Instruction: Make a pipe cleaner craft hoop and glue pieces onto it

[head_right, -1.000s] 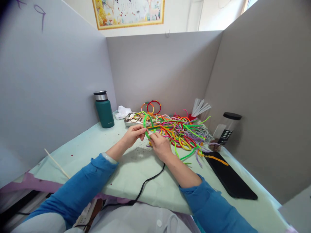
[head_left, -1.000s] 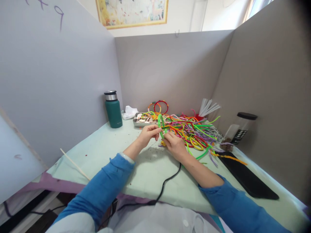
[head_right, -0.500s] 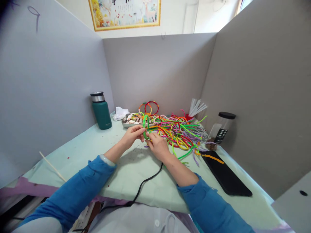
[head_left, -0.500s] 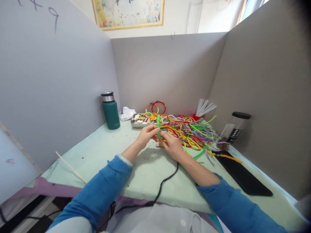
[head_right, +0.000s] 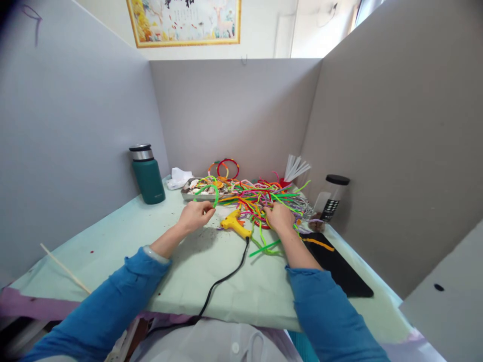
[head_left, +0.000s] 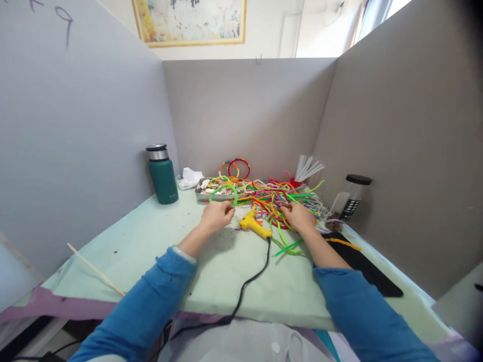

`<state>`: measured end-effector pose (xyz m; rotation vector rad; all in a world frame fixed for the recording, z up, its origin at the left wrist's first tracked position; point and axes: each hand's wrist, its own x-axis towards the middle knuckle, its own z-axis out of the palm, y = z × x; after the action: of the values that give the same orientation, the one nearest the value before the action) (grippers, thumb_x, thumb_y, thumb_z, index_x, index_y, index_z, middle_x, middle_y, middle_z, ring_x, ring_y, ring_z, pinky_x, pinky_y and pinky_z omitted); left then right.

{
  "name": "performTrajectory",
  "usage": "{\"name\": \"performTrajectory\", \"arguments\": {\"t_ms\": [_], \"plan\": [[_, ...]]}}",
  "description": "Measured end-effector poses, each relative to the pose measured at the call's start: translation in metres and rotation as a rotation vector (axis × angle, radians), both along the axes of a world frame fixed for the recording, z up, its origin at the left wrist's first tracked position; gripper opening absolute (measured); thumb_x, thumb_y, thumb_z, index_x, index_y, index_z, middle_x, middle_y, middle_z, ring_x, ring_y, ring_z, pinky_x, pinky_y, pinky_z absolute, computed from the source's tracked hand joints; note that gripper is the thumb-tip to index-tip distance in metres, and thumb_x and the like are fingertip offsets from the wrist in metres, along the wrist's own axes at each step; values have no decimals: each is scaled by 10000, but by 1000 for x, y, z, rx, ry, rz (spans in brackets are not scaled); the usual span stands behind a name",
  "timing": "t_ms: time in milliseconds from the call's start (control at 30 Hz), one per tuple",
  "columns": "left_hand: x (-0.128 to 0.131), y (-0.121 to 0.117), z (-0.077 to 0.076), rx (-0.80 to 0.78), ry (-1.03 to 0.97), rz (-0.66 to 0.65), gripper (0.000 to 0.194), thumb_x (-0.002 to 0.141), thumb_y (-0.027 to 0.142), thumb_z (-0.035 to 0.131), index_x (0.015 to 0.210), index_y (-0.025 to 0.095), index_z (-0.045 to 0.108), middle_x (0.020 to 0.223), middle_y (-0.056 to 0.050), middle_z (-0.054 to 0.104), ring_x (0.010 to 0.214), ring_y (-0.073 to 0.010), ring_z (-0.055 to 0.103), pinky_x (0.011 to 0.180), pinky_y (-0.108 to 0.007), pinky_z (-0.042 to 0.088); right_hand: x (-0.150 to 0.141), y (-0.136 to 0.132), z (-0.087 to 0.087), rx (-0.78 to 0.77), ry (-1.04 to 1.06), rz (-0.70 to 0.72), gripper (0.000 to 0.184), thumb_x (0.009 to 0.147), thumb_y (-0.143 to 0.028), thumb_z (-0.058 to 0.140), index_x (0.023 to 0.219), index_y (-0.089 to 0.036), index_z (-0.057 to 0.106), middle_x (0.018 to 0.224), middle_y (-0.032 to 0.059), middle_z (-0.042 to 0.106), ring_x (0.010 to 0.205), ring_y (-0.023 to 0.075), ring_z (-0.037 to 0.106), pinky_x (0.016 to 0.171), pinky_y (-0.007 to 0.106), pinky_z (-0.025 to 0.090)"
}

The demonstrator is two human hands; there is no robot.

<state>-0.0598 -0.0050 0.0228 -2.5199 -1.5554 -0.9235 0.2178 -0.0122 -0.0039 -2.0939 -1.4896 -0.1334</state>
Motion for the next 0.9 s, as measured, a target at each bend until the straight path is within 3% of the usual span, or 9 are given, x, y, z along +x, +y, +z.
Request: {"name": "performTrajectory", "arguments": {"t_ms": [100,300,533,633,733,900], "plan": [[-1,2,-4,-47,183,91,300,780,353,418,801,192,670,758,-72,669,725,-188,594,610,-255,379,6,6,-8,-4,18,51,282,757,-408,507,817,-213,701,823,86,679,767,229,590,593,285,348],[-3,5,-9,-149,369,120,271,737,311,434,778,190,673,812,-96,671,784,-210,599,629,-260,401,8,11,-5,383,263,157,275,742,-395,519,711,-167,669,652,31,640,613,160,539,569,262,344],[-3,5,-7,-176,361,164,280,737,291,423,800,195,678,846,-96,674,825,-215,601,659,-265,420,2,8,10,678,1001,276,312,639,-442,610,734,-145,600,611,6,615,443,96,465,413,219,353],[-4,6,-7,-169,337,166,277,732,282,425,794,187,678,831,-99,673,817,-220,602,652,-266,418,5,8,13,796,1108,215,294,617,-412,628,731,-144,588,637,11,629,448,89,485,401,210,368],[-5,8,-7,-168,308,155,284,741,285,423,792,175,681,825,-110,671,804,-227,603,659,-279,421,8,9,12,803,1103,133,270,634,-376,605,758,-137,592,695,34,650,460,96,510,389,211,370],[-10,14,-5,-166,204,185,302,775,350,424,821,196,680,852,-97,676,811,-213,600,671,-269,421,10,15,4,624,1049,97,339,618,-301,597,912,-132,596,799,69,666,531,137,578,375,210,385]]}}
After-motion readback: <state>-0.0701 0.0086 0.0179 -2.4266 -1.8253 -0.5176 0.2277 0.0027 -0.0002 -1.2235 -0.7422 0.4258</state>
